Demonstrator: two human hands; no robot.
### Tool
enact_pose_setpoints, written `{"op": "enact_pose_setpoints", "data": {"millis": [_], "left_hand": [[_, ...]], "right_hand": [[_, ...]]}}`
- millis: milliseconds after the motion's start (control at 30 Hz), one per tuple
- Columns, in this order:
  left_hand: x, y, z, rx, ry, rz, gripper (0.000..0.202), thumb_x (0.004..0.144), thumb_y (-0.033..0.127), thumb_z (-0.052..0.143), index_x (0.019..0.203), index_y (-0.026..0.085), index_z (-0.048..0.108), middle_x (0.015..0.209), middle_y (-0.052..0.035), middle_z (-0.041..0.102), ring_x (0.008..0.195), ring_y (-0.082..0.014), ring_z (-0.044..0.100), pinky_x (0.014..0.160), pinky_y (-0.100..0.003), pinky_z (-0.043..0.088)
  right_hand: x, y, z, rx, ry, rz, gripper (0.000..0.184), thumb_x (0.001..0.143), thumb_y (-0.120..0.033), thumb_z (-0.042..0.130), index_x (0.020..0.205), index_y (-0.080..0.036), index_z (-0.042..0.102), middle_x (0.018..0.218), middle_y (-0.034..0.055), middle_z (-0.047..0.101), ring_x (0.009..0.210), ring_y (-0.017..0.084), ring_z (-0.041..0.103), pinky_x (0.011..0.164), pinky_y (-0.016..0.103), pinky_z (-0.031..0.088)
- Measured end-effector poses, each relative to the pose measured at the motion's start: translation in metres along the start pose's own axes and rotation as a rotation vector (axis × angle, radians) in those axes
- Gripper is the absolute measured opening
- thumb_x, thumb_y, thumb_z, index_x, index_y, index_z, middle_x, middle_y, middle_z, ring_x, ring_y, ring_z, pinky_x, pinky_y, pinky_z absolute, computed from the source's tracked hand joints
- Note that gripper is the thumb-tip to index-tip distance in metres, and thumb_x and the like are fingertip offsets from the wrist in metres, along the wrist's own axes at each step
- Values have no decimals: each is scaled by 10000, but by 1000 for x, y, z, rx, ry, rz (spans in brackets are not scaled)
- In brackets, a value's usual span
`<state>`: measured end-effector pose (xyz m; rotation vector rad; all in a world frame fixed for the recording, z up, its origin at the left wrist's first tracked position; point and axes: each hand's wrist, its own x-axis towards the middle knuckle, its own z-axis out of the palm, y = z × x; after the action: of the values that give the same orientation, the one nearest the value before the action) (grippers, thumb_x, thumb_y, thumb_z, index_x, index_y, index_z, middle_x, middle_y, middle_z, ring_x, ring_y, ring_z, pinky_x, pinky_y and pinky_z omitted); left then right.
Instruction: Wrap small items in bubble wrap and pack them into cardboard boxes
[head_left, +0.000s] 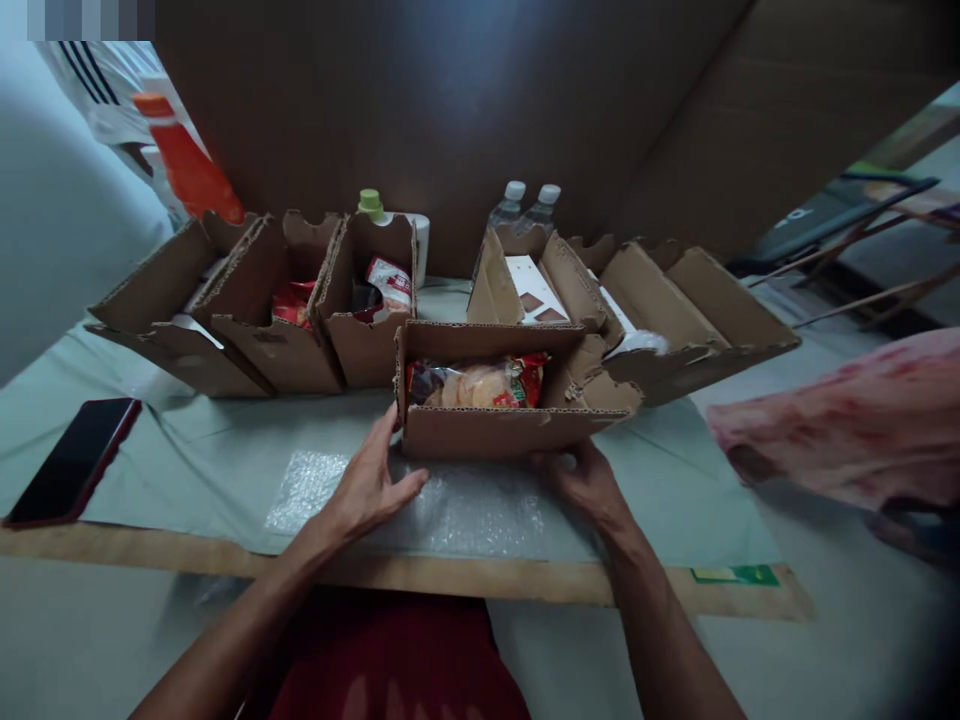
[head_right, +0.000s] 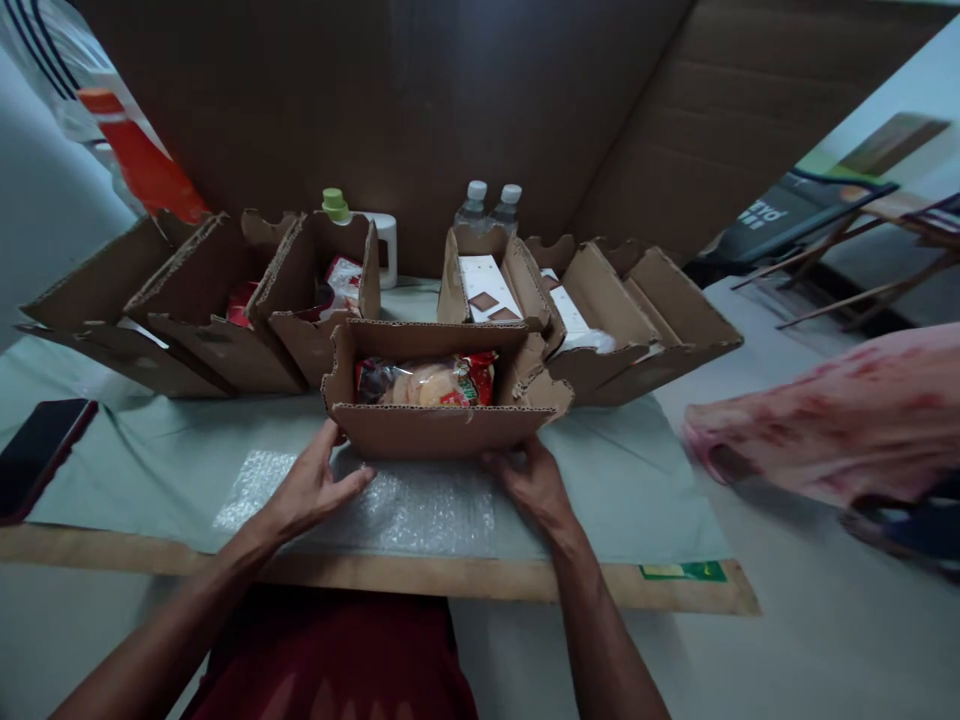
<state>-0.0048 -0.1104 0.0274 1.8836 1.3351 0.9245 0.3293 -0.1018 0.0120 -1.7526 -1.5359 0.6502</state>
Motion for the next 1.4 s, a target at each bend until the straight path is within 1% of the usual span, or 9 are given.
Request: {"op": "enact_pose_setpoints", "data": {"millis": [267, 433, 567, 800, 867, 1000, 1100, 1267, 1400], "left_hand": [[-2, -5, 0, 26, 165, -81, 355, 921, 277, 580, 1270, 217, 553, 1095, -90, 686, 960, -237, 680, 792, -372, 588], [-3, -18, -20, 87, 142, -58, 502, 940, 303, 566, 1426, 210, 484, 1296, -140, 665, 1156, -277, 657, 980, -464, 548], [-35, -24, -48, 314, 151, 1, 455, 979, 300, 557, 1431, 256, 530, 1364, -120, 653, 1236, -291, 616, 1049, -479, 506], [-59, -37, -40, 664, -99, 95, 272, 927, 189, 586, 1165, 200, 717, 1109, -127, 712, 993, -299, 614, 842, -441, 525], [-59, -43, -39, 653, -103, 97, 262, 930, 202, 591, 1155, 192, 725, 1129, -130, 706, 1007, -300, 608, 835, -436, 523], [-62, -54, -50, 483, -92, 151, 263, 959, 234, 573, 1179, 212, 716, 1162, -102, 707, 1053, -275, 625, 902, -424, 531], [-71, -59, -68, 504, 54, 99, 286, 983, 271, 543, 1217, 205, 694, 1201, -116, 691, 1094, -282, 624, 963, -441, 522], [-84, -63, -88, 766, 212, -190, 402, 901, 388, 645, 1212, 137, 684, 1218, -200, 659, 1117, -390, 585, 973, -560, 500], [-85, -60, -78, 683, 196, -265, 185, 840, 291, 673, 976, 173, 714, 1182, -172, 673, 1108, -366, 597, 973, -513, 505]], "right_hand": [[6, -19, 30, 47, -11, -9, 499, 710, -665, 710, 887, -202, 657, 787, 78, 748, 715, 243, 666, 631, 337, 511], [-11, -18, 16, -4, 46, -46, 498, 801, -590, 659, 1087, -183, 683, 992, 111, 778, 842, 267, 711, 726, 384, 555], [-51, -30, 13, -177, 134, -293, 296, 973, -389, 557, 1155, -216, 713, 1136, 101, 775, 1053, 265, 712, 946, 436, 539], [-81, -68, 85, -361, -299, -750, 240, 1002, -251, 569, 1171, -198, 732, 1347, 107, 706, 1182, 277, 664, 949, 425, 515], [-82, -45, 72, -399, -257, -744, 265, 1019, -285, 549, 1191, -190, 726, 1335, 117, 711, 1189, 273, 663, 952, 423, 502], [-86, 14, 3, -580, 14, -572, 330, 1045, -364, 468, 1087, -187, 743, 1195, 133, 761, 1084, 295, 700, 876, 435, 496], [-79, 28, -26, -630, 124, -478, 347, 1038, -392, 453, 1070, -193, 736, 1153, 133, 770, 1061, 299, 707, 856, 432, 502], [-45, 8, 11, -600, -20, -485, 457, 1003, -488, 449, 1181, -155, 708, 1250, 179, 732, 1120, 337, 682, 901, 480, 525], [-39, -4, 34, -543, -95, -460, 430, 976, -511, 440, 886, -192, 714, 1175, 173, 749, 1035, 336, 702, 870, 490, 537]]}}
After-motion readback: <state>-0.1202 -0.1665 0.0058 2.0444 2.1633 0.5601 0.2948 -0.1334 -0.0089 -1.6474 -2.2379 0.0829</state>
